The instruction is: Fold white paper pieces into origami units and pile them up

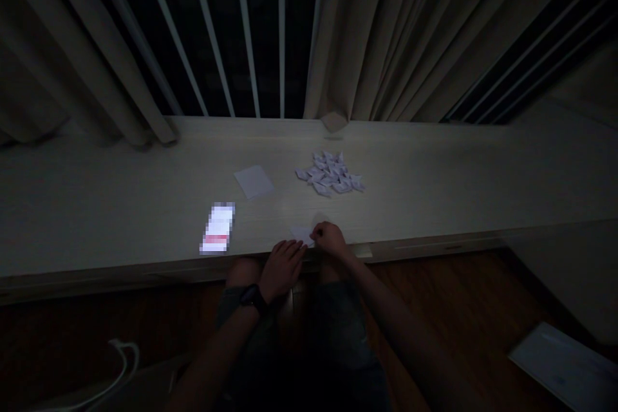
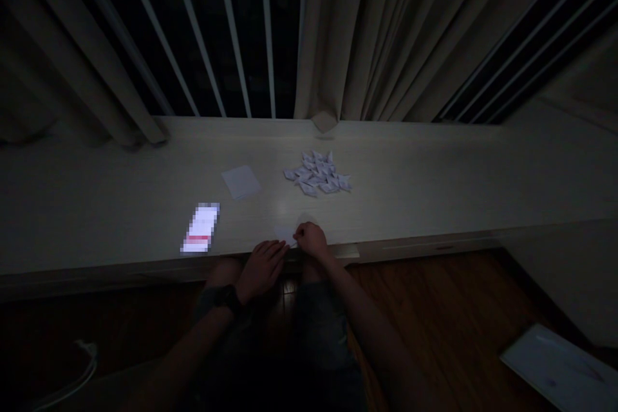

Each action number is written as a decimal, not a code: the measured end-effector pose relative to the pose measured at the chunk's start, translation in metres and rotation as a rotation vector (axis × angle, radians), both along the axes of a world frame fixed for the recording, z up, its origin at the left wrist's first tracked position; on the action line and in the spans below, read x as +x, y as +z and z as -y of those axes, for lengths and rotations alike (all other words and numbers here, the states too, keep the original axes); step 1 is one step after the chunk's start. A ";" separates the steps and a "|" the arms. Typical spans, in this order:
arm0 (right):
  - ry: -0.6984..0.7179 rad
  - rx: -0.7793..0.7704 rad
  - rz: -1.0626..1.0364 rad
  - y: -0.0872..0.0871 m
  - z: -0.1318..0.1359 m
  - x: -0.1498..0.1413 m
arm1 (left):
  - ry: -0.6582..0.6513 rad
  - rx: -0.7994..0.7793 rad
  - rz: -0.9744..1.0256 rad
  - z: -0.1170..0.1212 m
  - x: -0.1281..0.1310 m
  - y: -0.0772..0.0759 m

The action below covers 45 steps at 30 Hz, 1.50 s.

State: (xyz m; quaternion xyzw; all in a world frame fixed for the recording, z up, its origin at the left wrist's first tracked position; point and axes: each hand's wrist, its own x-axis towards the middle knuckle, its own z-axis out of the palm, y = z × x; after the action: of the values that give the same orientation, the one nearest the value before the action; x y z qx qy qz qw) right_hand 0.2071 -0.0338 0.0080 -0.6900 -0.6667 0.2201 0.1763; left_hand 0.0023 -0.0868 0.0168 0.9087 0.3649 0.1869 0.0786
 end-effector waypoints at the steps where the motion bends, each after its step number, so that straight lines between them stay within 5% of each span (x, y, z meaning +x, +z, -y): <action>1: -0.010 0.004 0.009 0.000 0.001 -0.001 | 0.004 0.005 0.000 0.000 0.001 0.000; 45: 0.164 0.029 0.175 0.017 0.002 -0.004 | -0.056 -0.002 -0.003 -0.028 -0.010 -0.003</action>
State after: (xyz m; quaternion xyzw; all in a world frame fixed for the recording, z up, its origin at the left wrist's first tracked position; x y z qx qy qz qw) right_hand 0.2026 -0.0359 0.0251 -0.6472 -0.7367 0.1631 0.1086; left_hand -0.0078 -0.0591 0.0143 0.9188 0.3394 0.1829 0.0841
